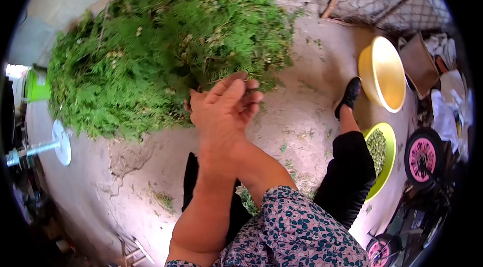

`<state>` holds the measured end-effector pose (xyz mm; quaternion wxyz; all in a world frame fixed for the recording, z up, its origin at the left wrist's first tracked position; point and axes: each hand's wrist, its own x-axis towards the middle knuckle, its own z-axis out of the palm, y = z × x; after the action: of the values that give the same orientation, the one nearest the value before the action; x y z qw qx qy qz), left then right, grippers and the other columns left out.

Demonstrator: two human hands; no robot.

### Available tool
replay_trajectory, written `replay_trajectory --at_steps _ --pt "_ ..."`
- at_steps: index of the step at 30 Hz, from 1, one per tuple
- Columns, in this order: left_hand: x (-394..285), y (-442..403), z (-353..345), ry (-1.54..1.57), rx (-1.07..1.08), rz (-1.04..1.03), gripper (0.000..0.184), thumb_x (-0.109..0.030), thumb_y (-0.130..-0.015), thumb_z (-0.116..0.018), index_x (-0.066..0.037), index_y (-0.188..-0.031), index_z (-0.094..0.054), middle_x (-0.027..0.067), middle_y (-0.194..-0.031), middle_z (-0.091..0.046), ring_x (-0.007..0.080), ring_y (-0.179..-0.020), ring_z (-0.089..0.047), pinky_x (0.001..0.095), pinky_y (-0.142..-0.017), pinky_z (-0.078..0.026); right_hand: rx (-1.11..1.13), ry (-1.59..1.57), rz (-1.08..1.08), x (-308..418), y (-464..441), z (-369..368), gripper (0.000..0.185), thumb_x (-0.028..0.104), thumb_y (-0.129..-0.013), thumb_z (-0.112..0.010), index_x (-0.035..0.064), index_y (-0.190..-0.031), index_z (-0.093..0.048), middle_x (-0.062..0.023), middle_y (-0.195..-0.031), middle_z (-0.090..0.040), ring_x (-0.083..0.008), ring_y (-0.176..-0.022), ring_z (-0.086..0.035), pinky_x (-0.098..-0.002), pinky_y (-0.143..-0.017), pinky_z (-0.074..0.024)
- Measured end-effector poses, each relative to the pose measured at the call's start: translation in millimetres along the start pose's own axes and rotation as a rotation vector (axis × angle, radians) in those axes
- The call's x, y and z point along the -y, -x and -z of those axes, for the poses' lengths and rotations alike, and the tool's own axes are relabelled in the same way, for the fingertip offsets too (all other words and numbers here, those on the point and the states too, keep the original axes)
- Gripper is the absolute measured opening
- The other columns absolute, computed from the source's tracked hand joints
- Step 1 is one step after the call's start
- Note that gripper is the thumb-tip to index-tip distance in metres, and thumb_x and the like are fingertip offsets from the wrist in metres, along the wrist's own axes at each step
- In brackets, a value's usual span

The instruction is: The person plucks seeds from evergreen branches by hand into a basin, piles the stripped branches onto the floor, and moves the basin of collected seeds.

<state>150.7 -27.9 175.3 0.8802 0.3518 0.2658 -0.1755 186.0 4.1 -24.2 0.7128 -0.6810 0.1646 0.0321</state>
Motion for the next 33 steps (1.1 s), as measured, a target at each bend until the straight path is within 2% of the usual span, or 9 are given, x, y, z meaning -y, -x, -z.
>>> replay_trajectory --at_steps 9,12,14,15,18,20,26,30,33 --pt "7 -1 -8 0.018 0.088 -0.032 0.020 -0.010 -0.083 -0.054 0.000 -0.100 -0.052 0.0079 -0.085 -0.059 0.0152 -0.071 -0.057 0.0241 -0.060 -0.046 -0.235 0.135 0.142 -14 57 117 0.017 0.017 -0.083 -0.049 0.0004 -0.084 -0.051 -0.0182 -0.063 -0.052 -0.0295 -0.056 -0.053 -0.0355 -0.051 -0.0417" --pt "11 -2 -15 -0.005 0.075 -0.039 0.019 -0.010 -0.083 -0.054 0.000 -0.100 -0.052 0.0079 -0.085 -0.059 0.0148 -0.072 -0.056 0.0229 -0.062 -0.045 -0.230 0.332 -0.029 -13 75 152 0.016 0.016 -0.083 -0.048 0.0000 -0.085 -0.050 -0.0210 -0.061 -0.050 -0.0340 -0.057 -0.053 -0.0371 -0.051 -0.0411" --pt "16 0 -15 -0.069 0.084 -0.040 0.020 -0.012 -0.083 -0.054 -0.002 -0.100 -0.051 0.0063 -0.088 -0.058 0.0141 -0.075 -0.056 0.0230 -0.064 -0.045 -0.219 0.394 0.048 13 105 166 0.017 0.015 -0.081 -0.049 0.0007 -0.090 -0.051 -0.0203 -0.062 -0.052 -0.0354 -0.059 -0.054 -0.0387 -0.052 -0.0413" --pt "18 0 -17 -0.085 0.087 -0.040 0.021 -0.013 -0.084 -0.054 -0.002 -0.101 -0.051 0.0062 -0.089 -0.058 0.0139 -0.076 -0.055 0.0227 -0.064 -0.045 -0.321 0.466 0.238 7 111 174 0.016 0.014 -0.081 -0.050 0.0027 -0.092 -0.052 -0.0204 -0.062 -0.053 -0.0344 -0.058 -0.055 -0.0392 -0.051 -0.0420" --pt "21 0 -23 -0.137 0.073 -0.053 0.022 -0.013 -0.084 -0.054 -0.002 -0.102 -0.051 0.0062 -0.090 -0.058 0.0135 -0.076 -0.055 0.0227 -0.064 -0.045 -0.327 0.459 0.112 6 135 207 0.015 0.013 -0.081 -0.051 0.0049 -0.093 -0.053 -0.0198 -0.065 -0.054 -0.0345 -0.057 -0.055 -0.0383 -0.051 -0.0430" --pt "24 3 -27 -0.158 0.048 -0.044 0.024 -0.014 -0.084 -0.054 -0.001 -0.104 -0.051 0.0059 -0.090 -0.058 0.0130 -0.076 -0.055 0.0227 -0.064 -0.045 -0.365 0.459 0.206 -1 137 229 0.016 0.012 -0.081 -0.052 0.0058 -0.095 -0.053 -0.0196 -0.068 -0.055 -0.0344 -0.058 -0.056 -0.0369 -0.050 -0.0435" --pt "35 7 -36 -0.248 0.044 -0.033 0.024 -0.014 -0.084 -0.054 -0.003 -0.105 -0.051 0.0052 -0.088 -0.059 0.0127 -0.075 -0.055 0.0225 -0.064 -0.045 -0.491 0.583 0.100 13 122 303 0.010 0.006 -0.082 -0.051 0.0012 -0.090 -0.052 -0.0223 -0.066 -0.053 -0.0352 -0.055 -0.054 -0.0366 -0.046 -0.0405" --pt "42 4 -38 -0.305 0.015 -0.011 0.025 -0.014 -0.083 -0.055 -0.003 -0.105 -0.051 0.0060 -0.088 -0.059 0.0131 -0.072 -0.056 0.0230 -0.062 -0.045 -0.622 0.742 0.335 22 85 337 0.008 0.004 -0.082 -0.049 0.0005 -0.088 -0.051 -0.0241 -0.063 -0.050 -0.0417 -0.058 -0.050 -0.0401 -0.046 -0.0377" --pt "46 3 -42 -0.332 0.011 0.016 0.025 -0.014 -0.083 -0.055 -0.002 -0.105 -0.050 0.0069 -0.087 -0.059 0.0136 -0.071 -0.056 0.0233 -0.062 -0.045 -0.743 0.706 0.239 18 58 359 0.008 0.005 -0.081 -0.049 -0.0001 -0.086 -0.051 -0.0246 -0.065 -0.051 -0.0437 -0.063 -0.049 -0.0408 -0.048 -0.0380"
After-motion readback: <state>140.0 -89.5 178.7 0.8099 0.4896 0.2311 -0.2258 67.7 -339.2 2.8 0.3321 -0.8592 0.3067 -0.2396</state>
